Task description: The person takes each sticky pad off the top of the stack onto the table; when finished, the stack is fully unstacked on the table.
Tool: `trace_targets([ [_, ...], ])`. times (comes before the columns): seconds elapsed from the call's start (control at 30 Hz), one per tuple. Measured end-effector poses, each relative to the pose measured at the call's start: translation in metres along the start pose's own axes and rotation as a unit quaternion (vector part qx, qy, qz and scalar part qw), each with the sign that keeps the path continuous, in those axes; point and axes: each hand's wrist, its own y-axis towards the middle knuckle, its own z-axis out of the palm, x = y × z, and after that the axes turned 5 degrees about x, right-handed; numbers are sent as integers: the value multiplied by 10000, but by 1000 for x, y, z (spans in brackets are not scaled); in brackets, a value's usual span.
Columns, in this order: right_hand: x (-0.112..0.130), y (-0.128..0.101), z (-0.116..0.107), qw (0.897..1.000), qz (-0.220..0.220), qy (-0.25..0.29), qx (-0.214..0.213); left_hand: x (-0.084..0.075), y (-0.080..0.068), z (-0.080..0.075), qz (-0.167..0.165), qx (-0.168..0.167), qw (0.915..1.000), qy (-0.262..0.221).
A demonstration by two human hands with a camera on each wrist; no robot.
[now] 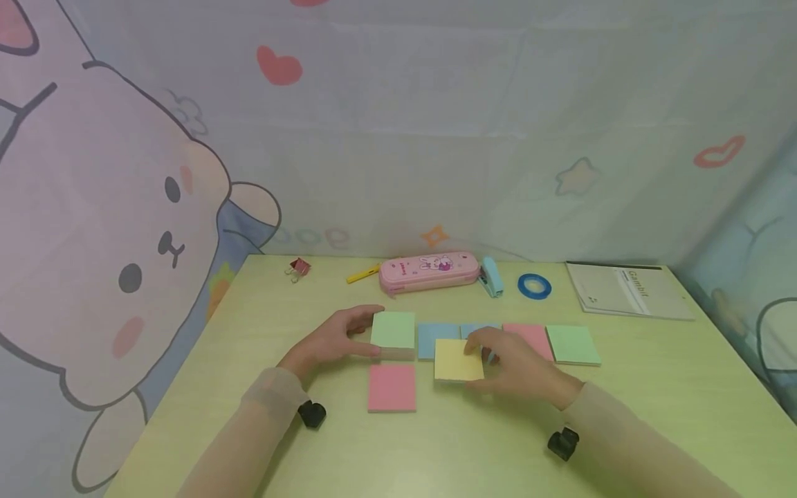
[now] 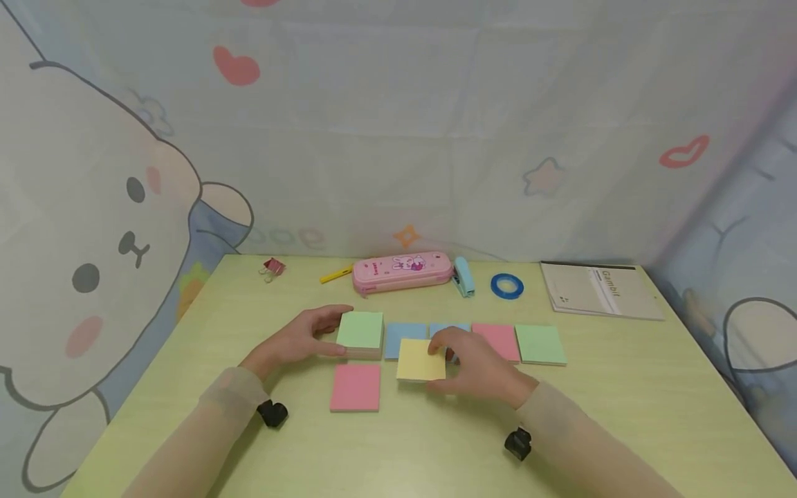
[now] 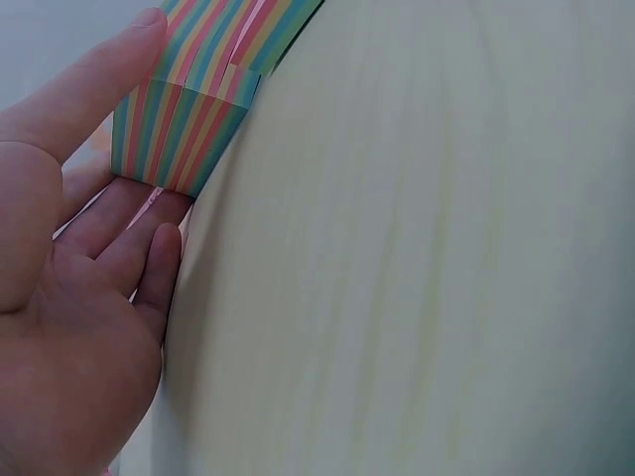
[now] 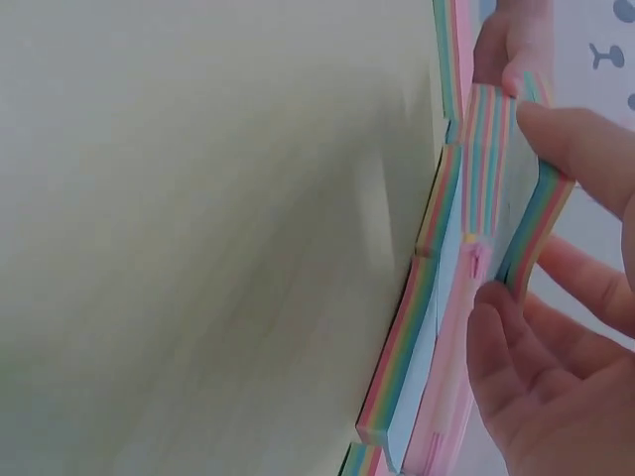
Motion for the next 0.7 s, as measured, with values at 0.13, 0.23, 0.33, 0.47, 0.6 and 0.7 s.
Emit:
trace_targets([
  [0.13, 4, -7, 7, 9987, -354, 39, 366, -1, 0, -1, 18, 9, 10000, -12],
  [0.23, 9, -11, 12, 9970, -428, -105, 631, 0, -1, 0, -22, 0, 10000, -16],
  [0.33, 12, -14, 16, 9957, -420, -327, 757, 0, -1, 0, -37, -9, 10000, -9],
  [0.47, 14, -15, 19, 9952, -364, -531, 736, -2, -1, 1, -31, -20, 10000, 6],
  [0.6, 16, -13, 21, 9955, -348, -583, 663, -3, -1, 1, -70, -39, 10000, 18],
  [0.7, 19, -10, 23, 9959, -324, -557, 631, -3, -1, 1, -70, -33, 10000, 10],
])
